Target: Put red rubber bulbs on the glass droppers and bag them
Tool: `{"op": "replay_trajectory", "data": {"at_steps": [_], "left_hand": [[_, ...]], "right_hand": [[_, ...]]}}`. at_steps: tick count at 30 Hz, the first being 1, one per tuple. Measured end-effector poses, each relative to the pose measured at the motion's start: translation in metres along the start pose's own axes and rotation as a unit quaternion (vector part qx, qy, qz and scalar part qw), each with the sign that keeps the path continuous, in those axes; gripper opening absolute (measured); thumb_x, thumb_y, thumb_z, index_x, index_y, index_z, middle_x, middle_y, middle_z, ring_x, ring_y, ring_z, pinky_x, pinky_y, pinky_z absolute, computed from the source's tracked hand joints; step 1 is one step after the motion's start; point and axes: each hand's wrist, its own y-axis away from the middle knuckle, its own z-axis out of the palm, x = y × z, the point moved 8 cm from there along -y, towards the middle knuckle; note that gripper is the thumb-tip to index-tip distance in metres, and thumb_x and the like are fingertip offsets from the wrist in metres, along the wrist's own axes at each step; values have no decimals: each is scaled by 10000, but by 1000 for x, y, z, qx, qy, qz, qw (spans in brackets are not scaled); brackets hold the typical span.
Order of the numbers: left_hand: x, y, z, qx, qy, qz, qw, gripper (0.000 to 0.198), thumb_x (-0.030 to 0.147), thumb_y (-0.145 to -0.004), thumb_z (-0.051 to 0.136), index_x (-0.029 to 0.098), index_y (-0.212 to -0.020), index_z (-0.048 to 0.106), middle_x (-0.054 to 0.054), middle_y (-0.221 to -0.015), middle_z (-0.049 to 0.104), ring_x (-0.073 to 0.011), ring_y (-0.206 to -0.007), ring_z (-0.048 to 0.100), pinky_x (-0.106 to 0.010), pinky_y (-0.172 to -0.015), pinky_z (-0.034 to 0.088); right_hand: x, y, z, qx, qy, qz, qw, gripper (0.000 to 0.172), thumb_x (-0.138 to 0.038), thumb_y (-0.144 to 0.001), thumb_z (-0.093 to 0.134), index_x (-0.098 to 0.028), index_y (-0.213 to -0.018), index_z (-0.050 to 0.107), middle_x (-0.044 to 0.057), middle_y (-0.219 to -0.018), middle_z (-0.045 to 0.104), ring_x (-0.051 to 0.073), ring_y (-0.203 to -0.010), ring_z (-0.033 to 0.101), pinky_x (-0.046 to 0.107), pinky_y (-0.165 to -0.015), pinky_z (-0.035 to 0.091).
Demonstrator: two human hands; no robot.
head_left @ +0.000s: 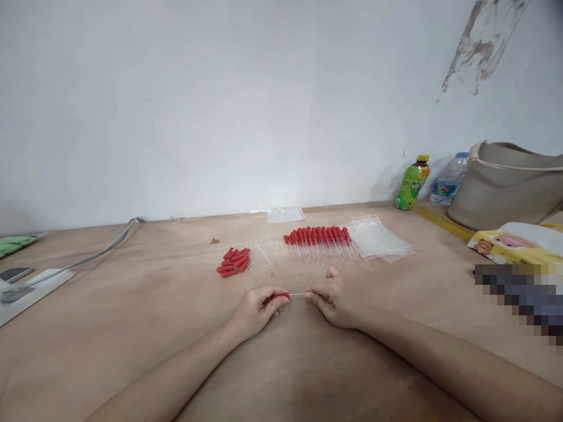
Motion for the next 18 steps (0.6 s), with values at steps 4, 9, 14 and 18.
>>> {"op": "replay_trajectory", "data": {"at_steps": [4,9,14,18], "left_hand": [[5,1,0,5,-40,43,998,238,325,-820,476,160,-887,634,-4,-608,618,-91,-508,555,-182,-516,458],[6,-2,-7,27,-68,48,996,234,322,-805,507,172,-947,617,-9,-668,654,-110,-566,586,-199,-567,467],[2,-5,-9,28,-55,29,998,227,334,-791,522,188,-938,616,-22,-849,668,-146,-736,612,-234,-669,477],[-1,-5,-6,13,-47,14,999,240,338,-793,515,194,-951,625,-24,-843,669,-153,-742,609,-239,-672,477]], "right_hand": [[0,0,5,-37,-8,13,999,352,-256,-888,314,-169,-596,489,-21,-565,567,82,-480,399,278,-654,275],[7,-1,7,-31,-17,32,999,246,-259,-879,347,-185,-763,550,7,-721,614,121,-651,515,291,-725,324],[15,2,2,10,-25,50,998,191,-253,-858,391,-180,-924,554,46,-895,600,155,-824,524,276,-712,380],[11,4,0,13,-4,28,1000,179,-236,-856,397,-191,-847,570,23,-807,606,143,-755,527,285,-706,366]]}}
